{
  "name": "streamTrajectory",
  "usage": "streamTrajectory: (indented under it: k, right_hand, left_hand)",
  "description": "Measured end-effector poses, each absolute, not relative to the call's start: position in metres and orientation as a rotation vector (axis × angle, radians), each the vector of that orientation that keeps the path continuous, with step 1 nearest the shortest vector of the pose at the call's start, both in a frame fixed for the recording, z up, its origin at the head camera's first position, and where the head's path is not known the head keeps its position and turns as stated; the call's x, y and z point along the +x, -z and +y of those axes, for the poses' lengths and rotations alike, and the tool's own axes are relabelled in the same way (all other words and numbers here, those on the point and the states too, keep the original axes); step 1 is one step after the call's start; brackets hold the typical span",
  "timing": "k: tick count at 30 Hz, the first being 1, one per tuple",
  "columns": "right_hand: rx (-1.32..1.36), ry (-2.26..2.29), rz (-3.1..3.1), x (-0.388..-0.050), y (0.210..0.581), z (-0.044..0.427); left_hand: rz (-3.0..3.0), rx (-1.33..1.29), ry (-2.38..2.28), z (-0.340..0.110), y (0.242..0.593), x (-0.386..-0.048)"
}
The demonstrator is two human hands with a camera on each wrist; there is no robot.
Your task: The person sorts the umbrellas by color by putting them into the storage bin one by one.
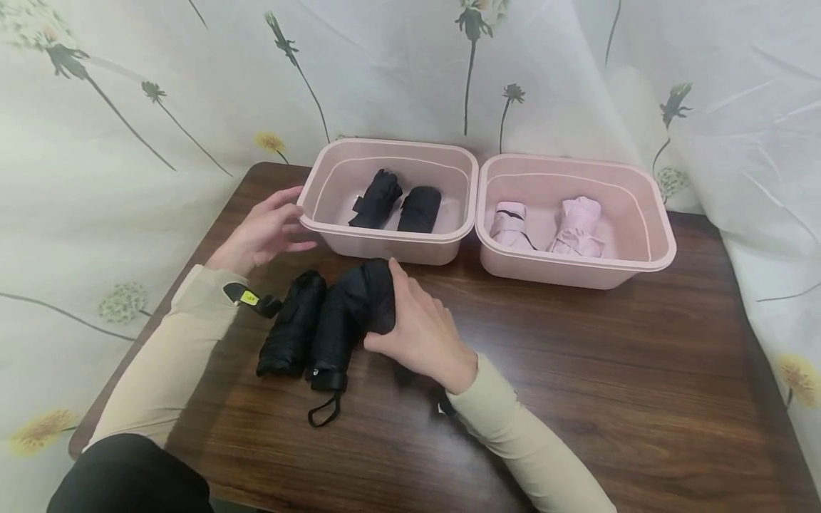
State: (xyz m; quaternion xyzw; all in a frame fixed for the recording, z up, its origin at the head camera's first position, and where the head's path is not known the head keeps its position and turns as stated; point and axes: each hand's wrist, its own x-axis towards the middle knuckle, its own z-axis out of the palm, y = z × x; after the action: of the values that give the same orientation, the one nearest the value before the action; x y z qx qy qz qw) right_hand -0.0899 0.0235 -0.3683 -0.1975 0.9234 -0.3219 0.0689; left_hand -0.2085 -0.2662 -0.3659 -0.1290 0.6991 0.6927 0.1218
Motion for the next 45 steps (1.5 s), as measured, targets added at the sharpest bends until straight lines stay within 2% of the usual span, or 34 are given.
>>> streamTrajectory:
  k: [10,16,36,45]
  right_hand:
    - [-0.645,1.328,2.74,-0.095,0.34,0.037]
    - [-0.632,1.577,2.633,-0.099,0.331,0.047]
    - [-0.829,2.314,2.186,-0.118,0.305,0.066]
    - [-0.574,2.676,1.696,-0.133,0.301,0.075]
  left_hand:
    - [2.032,-0.377,-2.029,-0.268,0.365,-0.209]
    - [2.029,-0.371,-2.033,-0.268,0.365,-0.208]
    - [2.027,-0.384,-2.044,-0.267,0.368,-0.207]
    - [2.039,-0.372,-2.041,-0.266,0.368,-0.208]
